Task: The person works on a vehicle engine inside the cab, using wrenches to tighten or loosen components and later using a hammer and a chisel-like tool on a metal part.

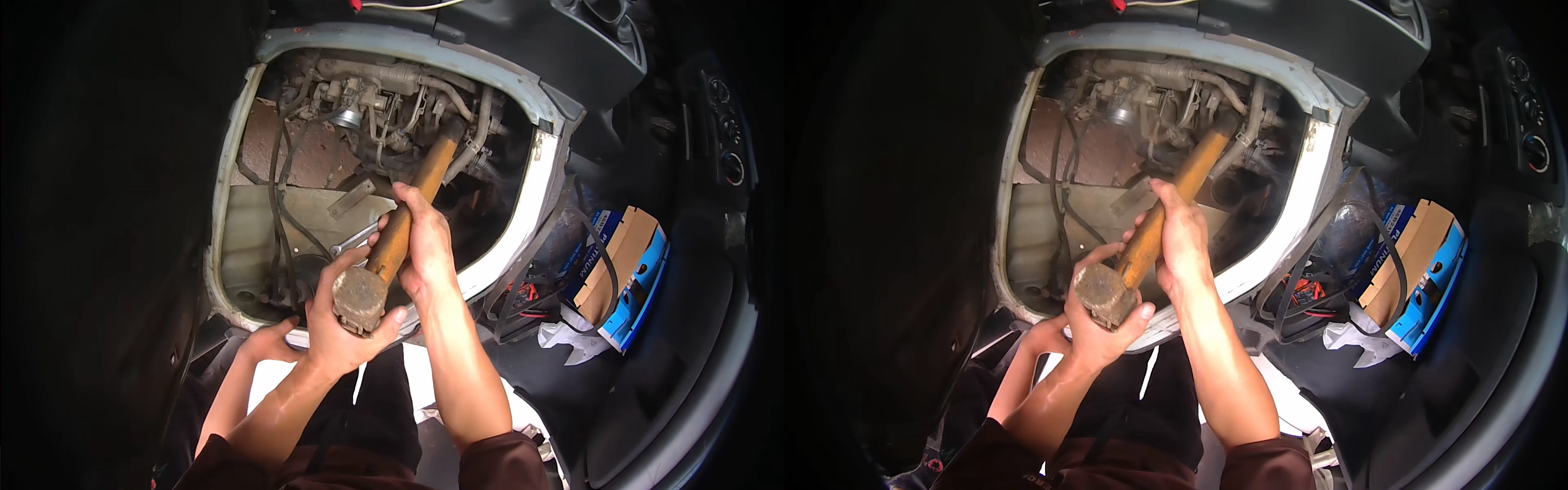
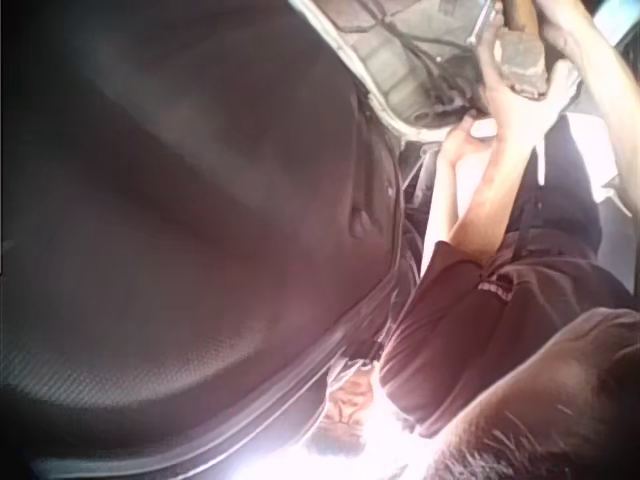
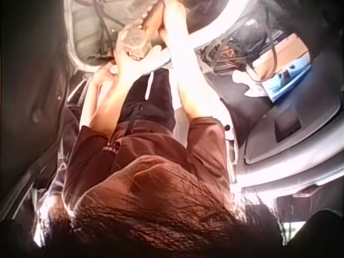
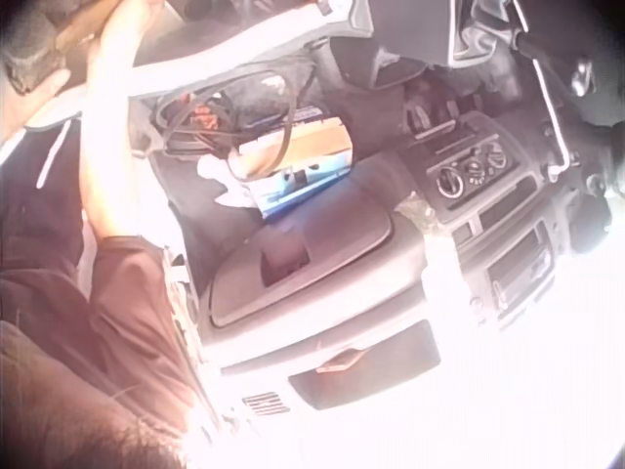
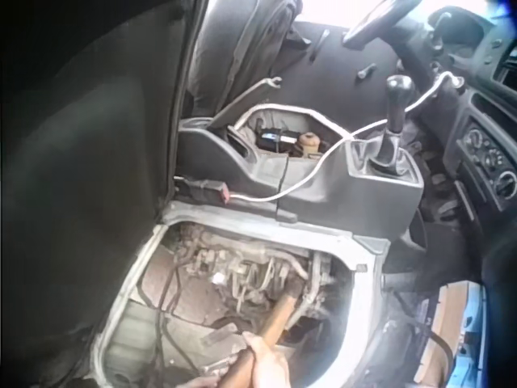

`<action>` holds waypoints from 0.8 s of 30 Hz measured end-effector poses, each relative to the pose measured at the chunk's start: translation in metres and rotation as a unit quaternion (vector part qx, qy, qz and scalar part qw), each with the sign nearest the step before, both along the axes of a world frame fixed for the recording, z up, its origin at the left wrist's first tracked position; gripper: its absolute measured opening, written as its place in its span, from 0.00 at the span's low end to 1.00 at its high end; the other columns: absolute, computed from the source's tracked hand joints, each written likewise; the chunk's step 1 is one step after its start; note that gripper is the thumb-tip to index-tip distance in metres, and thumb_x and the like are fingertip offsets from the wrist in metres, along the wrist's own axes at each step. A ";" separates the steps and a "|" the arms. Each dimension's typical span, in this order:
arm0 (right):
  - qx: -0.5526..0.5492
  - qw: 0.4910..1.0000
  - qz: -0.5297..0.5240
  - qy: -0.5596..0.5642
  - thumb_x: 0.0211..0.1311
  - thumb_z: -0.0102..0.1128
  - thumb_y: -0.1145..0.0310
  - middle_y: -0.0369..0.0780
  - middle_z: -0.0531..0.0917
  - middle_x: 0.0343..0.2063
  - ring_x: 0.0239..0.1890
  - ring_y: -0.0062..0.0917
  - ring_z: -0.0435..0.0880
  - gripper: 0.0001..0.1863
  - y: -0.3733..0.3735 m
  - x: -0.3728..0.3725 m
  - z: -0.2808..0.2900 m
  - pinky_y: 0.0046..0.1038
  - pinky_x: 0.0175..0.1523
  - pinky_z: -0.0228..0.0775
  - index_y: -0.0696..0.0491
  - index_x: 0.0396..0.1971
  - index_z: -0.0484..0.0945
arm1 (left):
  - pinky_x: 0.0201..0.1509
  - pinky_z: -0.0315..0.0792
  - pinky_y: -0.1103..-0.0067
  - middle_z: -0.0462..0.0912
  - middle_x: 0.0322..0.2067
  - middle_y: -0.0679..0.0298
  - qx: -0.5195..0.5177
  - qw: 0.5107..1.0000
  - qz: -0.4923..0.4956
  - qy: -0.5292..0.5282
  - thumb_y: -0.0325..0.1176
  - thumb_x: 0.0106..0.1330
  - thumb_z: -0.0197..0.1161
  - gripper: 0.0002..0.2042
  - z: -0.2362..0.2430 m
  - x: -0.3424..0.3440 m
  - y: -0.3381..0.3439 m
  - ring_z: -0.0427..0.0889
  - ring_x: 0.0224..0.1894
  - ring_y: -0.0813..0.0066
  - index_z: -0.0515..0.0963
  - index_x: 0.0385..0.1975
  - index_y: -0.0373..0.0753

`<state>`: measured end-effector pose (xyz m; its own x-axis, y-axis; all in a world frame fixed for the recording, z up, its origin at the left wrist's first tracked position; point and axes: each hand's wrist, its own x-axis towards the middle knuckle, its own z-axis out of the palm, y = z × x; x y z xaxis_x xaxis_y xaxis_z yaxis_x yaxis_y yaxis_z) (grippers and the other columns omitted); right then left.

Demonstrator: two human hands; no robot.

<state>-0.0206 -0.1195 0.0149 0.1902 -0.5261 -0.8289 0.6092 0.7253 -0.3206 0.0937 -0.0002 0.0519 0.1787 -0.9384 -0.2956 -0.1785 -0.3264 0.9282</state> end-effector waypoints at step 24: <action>0.001 0.998 0.059 0.030 0.66 0.63 0.57 0.38 0.77 0.19 0.15 0.27 0.77 0.15 -0.020 -0.029 -0.008 0.30 0.21 0.72 0.54 0.34 0.74 | 0.52 0.82 0.75 0.87 0.43 0.56 -0.149 0.981 -0.033 -0.121 0.28 0.57 0.76 0.34 -0.016 -0.050 -0.013 0.90 0.44 0.70 0.73 0.65 0.27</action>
